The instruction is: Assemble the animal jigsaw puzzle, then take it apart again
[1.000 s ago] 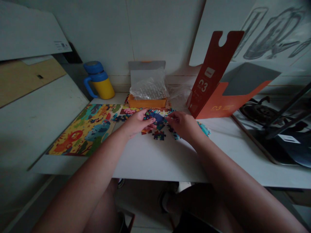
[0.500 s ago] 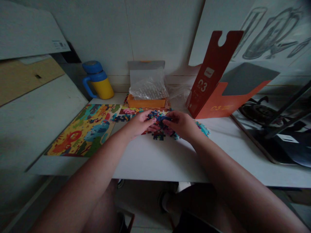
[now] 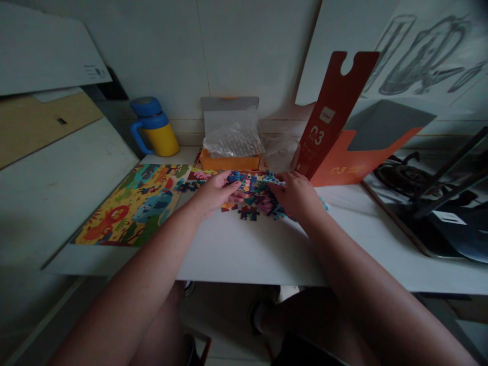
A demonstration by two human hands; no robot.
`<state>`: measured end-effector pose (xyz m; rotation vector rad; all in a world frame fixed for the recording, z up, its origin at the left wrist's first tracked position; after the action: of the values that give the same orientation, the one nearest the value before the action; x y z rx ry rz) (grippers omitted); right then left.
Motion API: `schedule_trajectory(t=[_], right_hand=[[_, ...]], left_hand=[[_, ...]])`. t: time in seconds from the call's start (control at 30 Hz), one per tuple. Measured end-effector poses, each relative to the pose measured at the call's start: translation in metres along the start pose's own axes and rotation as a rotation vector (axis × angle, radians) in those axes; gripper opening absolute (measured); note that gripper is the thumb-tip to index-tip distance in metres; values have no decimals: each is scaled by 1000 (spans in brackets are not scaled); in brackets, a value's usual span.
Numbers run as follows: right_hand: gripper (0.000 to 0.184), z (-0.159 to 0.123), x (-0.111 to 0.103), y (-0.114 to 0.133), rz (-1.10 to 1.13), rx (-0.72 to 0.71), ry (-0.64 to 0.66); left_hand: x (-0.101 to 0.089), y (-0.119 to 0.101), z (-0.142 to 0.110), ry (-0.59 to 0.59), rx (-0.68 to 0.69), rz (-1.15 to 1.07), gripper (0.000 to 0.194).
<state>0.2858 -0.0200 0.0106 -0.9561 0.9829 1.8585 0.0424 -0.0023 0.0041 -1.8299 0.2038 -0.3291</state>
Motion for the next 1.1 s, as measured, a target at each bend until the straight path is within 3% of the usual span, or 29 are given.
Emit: schedule_trajectory(t=[0.1,0.2,0.33,0.47,0.57,0.67,0.73,0.83,0.93,1.1], right_hand=[[40,-1,1,14,267,-106,-33],[31,-1,4,21,473,-110,40],[18,-1,2,16,360,-19,64],[22,1,-1,8,167,18,95],[28,1,-1,10,96,-37,52],[35,0,-1,18,259,-121,-44],[32,-1,1,23,416,-121,-32],[20,-2,5,24,512,-31,40],[22,-1,8,20,537,27,66],[30,0,10,13,702,54,31]], left_hand=[[3,4,0,49,10,41,23],[6,7,0,74,-33,41,29],[4,10,2,26,-65,5,37],[-2,13,8,-9,-21,134,35],[-5,14,13,-28,33,174,34],[-5,14,15,4,113,204,35],[-2,13,13,29,154,222,35],[1,13,10,54,83,181,32],[4,13,7,50,-12,89,30],[1,12,8,3,0,99,22]])
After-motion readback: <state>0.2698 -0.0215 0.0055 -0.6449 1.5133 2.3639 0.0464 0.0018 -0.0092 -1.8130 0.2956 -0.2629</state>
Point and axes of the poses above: each hand's wrist, its own z-axis towards the middle knuckle, its own x-axis out of the palm, y = z × x, the point moved 2 cm from there along z, towards the middle knuckle, and after that the axes turned 9 degrees about -x, right-handed, at the moved point
